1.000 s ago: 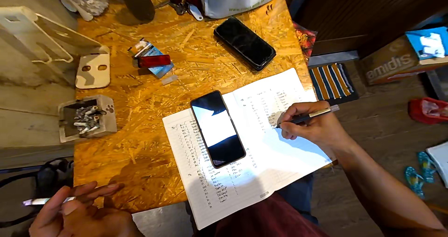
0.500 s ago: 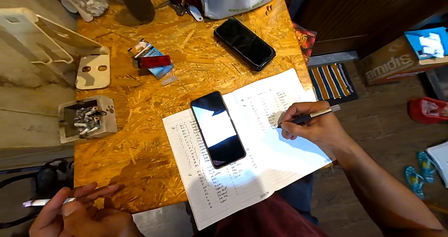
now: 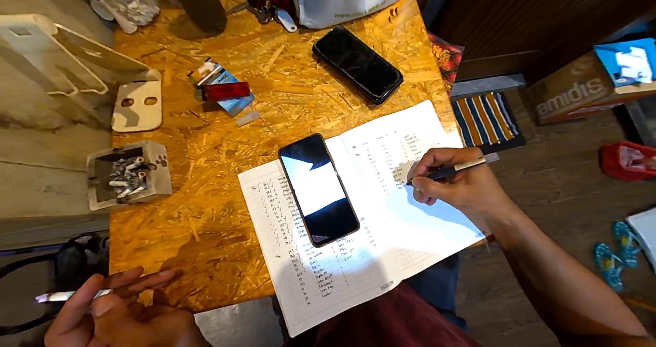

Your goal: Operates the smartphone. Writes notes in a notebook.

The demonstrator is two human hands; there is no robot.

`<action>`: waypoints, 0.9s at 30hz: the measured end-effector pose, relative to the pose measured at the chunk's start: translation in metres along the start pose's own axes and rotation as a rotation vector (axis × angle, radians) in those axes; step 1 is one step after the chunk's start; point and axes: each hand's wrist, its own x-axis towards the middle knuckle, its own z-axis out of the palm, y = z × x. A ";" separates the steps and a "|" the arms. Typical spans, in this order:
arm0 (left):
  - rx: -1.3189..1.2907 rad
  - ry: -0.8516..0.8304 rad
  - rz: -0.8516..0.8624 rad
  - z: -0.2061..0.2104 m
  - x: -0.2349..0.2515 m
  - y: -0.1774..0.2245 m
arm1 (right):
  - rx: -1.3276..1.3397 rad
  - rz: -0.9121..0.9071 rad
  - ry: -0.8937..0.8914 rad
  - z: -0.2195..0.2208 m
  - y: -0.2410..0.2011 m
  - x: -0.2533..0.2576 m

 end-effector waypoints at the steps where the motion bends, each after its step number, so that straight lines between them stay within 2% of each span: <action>1: 0.004 0.001 -0.002 0.001 0.000 0.001 | -0.004 -0.003 0.000 0.000 0.000 0.000; 11: 0.041 0.008 -0.018 0.002 0.000 0.003 | 0.011 0.010 0.014 0.000 0.000 -0.001; 17: 0.011 0.002 -0.010 -0.006 -0.001 -0.010 | 0.011 0.010 0.025 0.000 0.000 -0.001; 27: 0.025 0.015 -0.027 -0.001 -0.001 -0.001 | 0.017 0.008 0.047 0.002 0.000 -0.002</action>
